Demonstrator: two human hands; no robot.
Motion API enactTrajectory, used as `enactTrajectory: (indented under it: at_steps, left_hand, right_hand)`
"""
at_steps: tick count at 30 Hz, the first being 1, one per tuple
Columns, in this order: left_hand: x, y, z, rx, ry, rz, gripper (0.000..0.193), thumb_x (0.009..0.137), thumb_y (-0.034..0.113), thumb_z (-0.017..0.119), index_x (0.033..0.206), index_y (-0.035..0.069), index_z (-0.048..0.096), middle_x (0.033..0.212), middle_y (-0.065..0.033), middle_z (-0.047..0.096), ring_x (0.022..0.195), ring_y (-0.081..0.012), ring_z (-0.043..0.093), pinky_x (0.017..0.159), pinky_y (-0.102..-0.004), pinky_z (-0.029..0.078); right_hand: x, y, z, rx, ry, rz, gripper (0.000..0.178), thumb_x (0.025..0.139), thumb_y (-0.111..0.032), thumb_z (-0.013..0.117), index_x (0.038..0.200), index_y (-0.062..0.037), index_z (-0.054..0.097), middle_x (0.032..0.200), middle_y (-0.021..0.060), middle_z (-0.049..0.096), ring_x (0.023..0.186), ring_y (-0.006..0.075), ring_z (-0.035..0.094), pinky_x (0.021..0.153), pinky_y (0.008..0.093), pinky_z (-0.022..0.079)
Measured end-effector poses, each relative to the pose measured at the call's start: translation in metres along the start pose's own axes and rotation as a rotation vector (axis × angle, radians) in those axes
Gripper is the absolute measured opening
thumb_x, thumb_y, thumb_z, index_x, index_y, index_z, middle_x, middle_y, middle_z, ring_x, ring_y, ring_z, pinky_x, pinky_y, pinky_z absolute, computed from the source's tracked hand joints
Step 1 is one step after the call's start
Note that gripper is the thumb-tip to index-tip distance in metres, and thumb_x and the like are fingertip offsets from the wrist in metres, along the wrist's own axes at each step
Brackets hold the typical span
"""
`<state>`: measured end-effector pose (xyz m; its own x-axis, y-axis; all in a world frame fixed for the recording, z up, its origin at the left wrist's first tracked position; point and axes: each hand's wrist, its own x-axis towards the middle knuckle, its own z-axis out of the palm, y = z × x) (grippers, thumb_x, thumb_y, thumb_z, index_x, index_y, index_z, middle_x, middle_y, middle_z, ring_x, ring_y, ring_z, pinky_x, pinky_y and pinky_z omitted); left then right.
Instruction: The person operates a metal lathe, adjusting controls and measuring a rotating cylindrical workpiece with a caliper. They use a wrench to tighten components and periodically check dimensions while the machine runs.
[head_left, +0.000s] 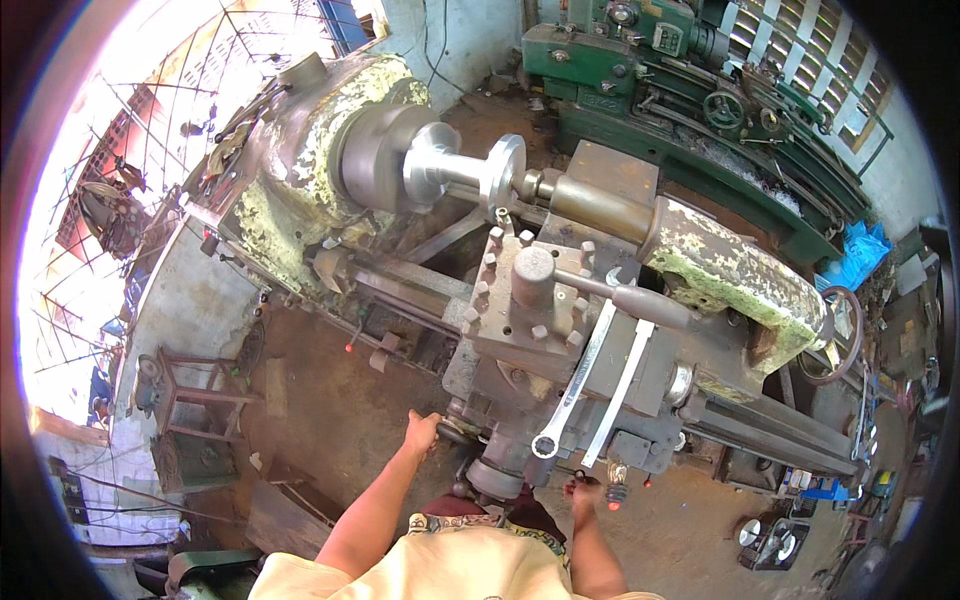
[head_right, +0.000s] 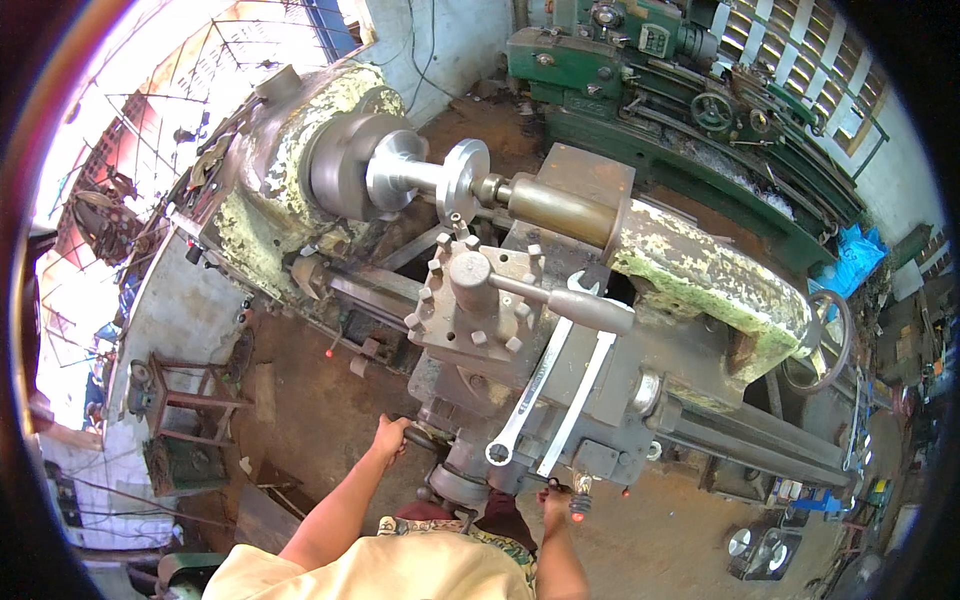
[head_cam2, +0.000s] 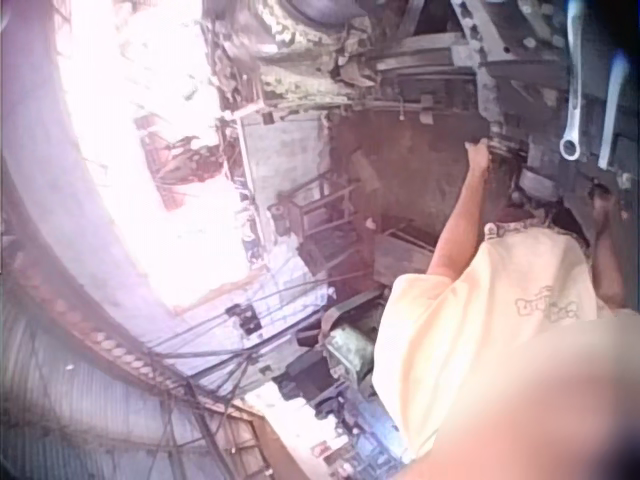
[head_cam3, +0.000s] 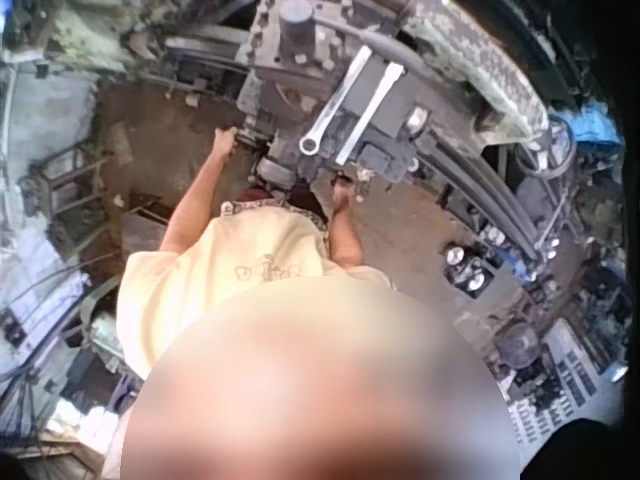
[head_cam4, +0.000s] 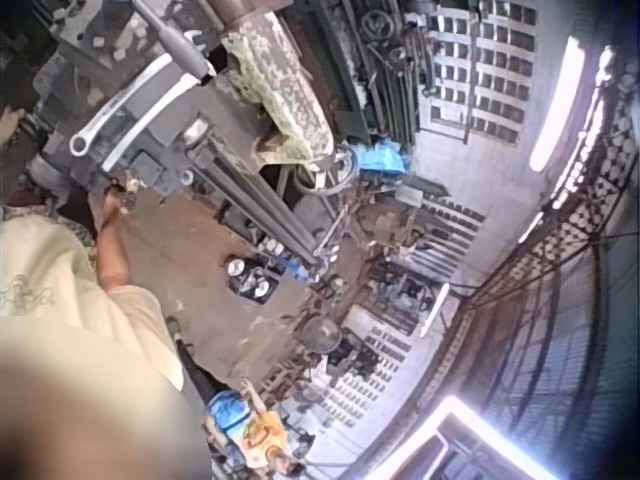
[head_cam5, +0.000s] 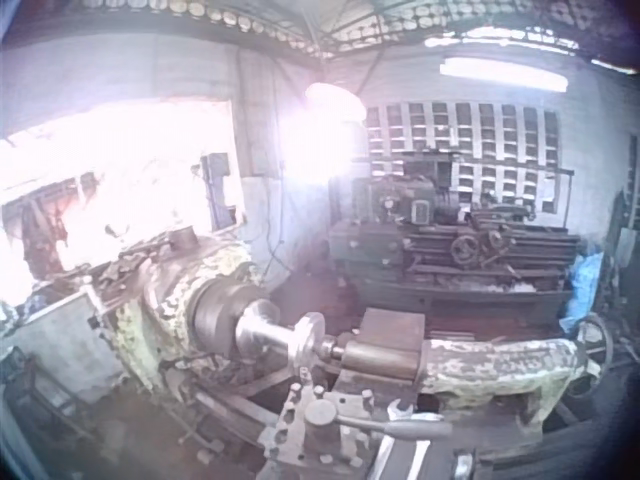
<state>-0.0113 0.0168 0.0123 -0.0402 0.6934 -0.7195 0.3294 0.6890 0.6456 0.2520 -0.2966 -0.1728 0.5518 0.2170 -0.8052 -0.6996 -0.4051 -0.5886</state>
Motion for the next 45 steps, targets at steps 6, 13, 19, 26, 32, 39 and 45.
enactTrajectory:
  at_steps: [6, 13, 19, 26, 32, 39, 45]
  left_hand:
    - [-0.001, -0.017, 0.005, 0.434, 0.239, 0.175, 0.087, 0.088, 0.039, 0.068, 0.142, -0.009, 0.021, 0.117, -0.0322, 0.051, 0.101, -0.0359, 0.06, 0.083, -0.0451, 0.05]
    - [-0.068, -0.014, 0.024, 0.704, 0.197, 0.266, 0.115, 0.082, 0.055, 0.073, 0.155, -0.005, 0.008, 0.163, -0.0237, 0.015, 0.151, -0.0389, 0.017, 0.115, -0.0611, 0.023]
    - [-0.093, 0.0, 0.023, 0.839, 0.149, 0.276, 0.124, 0.078, 0.059, 0.075, 0.156, -0.004, 0.003, 0.165, -0.0204, 0.011, 0.153, -0.0352, 0.01, 0.115, -0.0646, 0.021]
    - [-0.071, -0.012, -0.012, 0.868, -0.006, 0.409, 0.118, 0.08, 0.06, 0.073, 0.157, -0.002, 0.007, 0.165, -0.02, 0.013, 0.153, -0.0337, 0.014, 0.117, -0.0598, 0.025]
    - [-0.046, -0.076, -0.065, 0.871, -0.072, 0.467, 0.104, 0.083, 0.052, 0.072, 0.158, 0.007, 0.016, 0.166, -0.0133, 0.016, 0.152, -0.0339, 0.015, 0.116, -0.059, 0.028]
    - [0.041, -0.262, -0.122, 1.249, -0.461, 0.108, 0.072, 0.082, 0.052, 0.07, 0.137, 0.008, 0.057, 0.14, -0.0221, 0.056, 0.128, -0.0362, 0.056, 0.107, -0.0493, 0.045]
    - [0.065, -0.333, -0.178, 1.191, -0.574, -0.03, 0.065, 0.082, 0.06, 0.066, 0.109, 0.001, 0.072, 0.112, -0.0262, 0.069, 0.102, -0.0343, 0.069, 0.087, -0.0427, 0.054]
  right_hand:
    - [0.016, 0.0, -0.055, -0.012, -0.048, -0.243, 0.012, 0.09, -0.012, 0.066, 0.094, -0.0088, 0.055, 0.067, 0.0059, 0.06, 0.045, 0.018, 0.054, 0.047, 0.035, 0.051]
    - [-0.111, -0.154, -0.108, -0.57, -0.152, -0.288, 0.013, 0.093, -0.007, 0.056, 0.086, 0.0015, 0.063, 0.064, 0.0076, 0.063, 0.046, 0.0154, 0.058, 0.043, 0.0293, 0.046]
    - [-0.212, -0.225, -0.069, -0.389, 0.003, -0.63, 0.012, 0.094, -0.008, 0.065, 0.085, 0.0009, 0.063, 0.065, 0.0064, 0.064, 0.048, 0.0106, 0.056, 0.044, 0.025, 0.043]
    - [-0.218, -0.224, 0.006, -0.657, 0.334, -0.936, 0.02, 0.082, -0.02, 0.076, 0.086, -0.0019, 0.069, 0.067, 0.0157, 0.067, 0.064, 0.0296, 0.067, 0.063, 0.0411, 0.051]
    - [-0.22, -0.226, 0.027, -0.932, 0.593, -0.982, 0.017, 0.081, -0.021, 0.073, 0.082, -0.0052, 0.066, 0.073, 0.0179, 0.069, 0.073, 0.0403, 0.069, 0.067, 0.0486, 0.053]
    - [-0.221, -0.223, 0.034, -0.967, 0.695, -0.98, 0.02, 0.083, -0.024, 0.071, 0.084, -0.005, 0.065, 0.076, 0.0187, 0.07, 0.077, 0.0413, 0.069, 0.07, 0.0502, 0.054]
    - [-0.221, -0.22, 0.032, -0.803, 0.719, -0.97, 0.021, 0.083, -0.025, 0.071, 0.086, -0.0052, 0.067, 0.079, 0.0177, 0.071, 0.079, 0.0407, 0.069, 0.071, 0.0495, 0.053]
